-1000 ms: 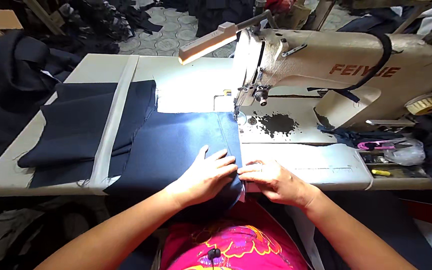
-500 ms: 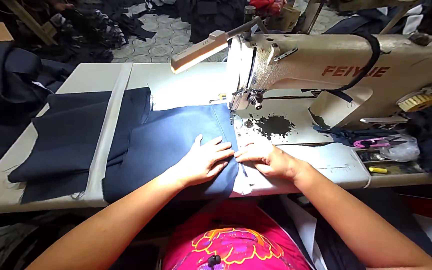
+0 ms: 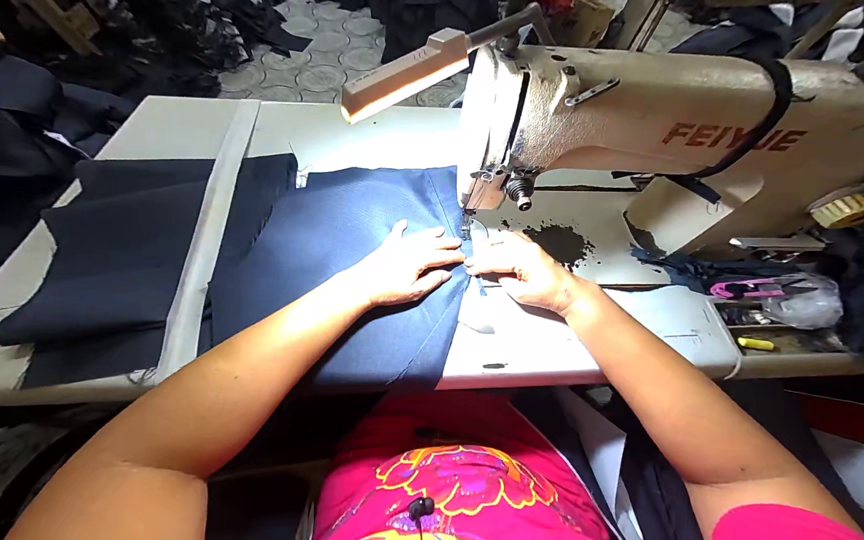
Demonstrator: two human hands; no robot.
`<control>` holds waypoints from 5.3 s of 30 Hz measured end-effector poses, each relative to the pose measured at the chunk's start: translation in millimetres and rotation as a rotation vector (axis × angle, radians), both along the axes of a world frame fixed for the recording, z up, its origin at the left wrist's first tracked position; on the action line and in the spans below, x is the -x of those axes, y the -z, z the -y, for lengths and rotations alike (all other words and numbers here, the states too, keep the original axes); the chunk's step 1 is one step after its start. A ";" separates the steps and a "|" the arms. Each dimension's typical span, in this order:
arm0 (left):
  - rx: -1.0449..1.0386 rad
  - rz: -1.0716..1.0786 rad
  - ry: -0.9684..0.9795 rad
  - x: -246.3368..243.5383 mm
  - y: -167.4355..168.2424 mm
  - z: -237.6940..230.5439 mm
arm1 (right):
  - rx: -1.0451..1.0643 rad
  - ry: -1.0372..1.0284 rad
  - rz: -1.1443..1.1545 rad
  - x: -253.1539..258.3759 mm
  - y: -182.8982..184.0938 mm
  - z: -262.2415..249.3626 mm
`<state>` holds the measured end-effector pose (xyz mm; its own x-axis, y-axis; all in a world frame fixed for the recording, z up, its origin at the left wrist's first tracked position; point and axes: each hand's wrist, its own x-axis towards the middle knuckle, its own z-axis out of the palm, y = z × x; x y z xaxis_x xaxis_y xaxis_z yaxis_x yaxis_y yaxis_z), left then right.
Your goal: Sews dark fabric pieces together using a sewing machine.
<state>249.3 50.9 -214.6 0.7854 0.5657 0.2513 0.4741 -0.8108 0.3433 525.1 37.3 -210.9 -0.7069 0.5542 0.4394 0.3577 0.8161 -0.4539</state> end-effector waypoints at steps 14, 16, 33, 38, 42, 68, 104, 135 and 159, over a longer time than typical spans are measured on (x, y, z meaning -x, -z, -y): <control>-0.200 0.156 -0.264 -9.4 -24.9 106.8 | -0.058 0.016 0.027 0.0 7.0 0.9; -0.151 0.208 -0.410 0.5 -14.3 161.8 | -0.102 0.139 0.100 5.4 -0.5 12.6; 0.031 0.559 -0.705 40.3 115.6 233.4 | 0.088 0.554 -0.036 48.8 2.5 99.8; -0.332 0.418 -0.581 79.5 -14.7 215.3 | 0.174 0.477 -0.300 59.1 -0.7 87.5; -0.489 0.207 -0.632 105.5 -123.3 173.3 | 0.537 0.506 -0.647 88.1 -13.2 84.6; -0.307 -0.129 0.011 43.4 -172.7 178.1 | 1.665 -0.113 -0.564 117.1 1.0 182.7; 0.119 -0.197 -0.392 -41.1 -12.9 53.8 | 1.433 0.046 -0.009 88.4 36.9 171.7; 0.166 -0.274 -0.556 -32.5 -26.8 -74.9 | -0.092 0.061 0.240 -4.6 -0.1 26.1; 0.035 -0.111 -0.136 -13.0 -2.3 33.0 | 0.045 -0.033 0.125 -19.0 0.5 -7.9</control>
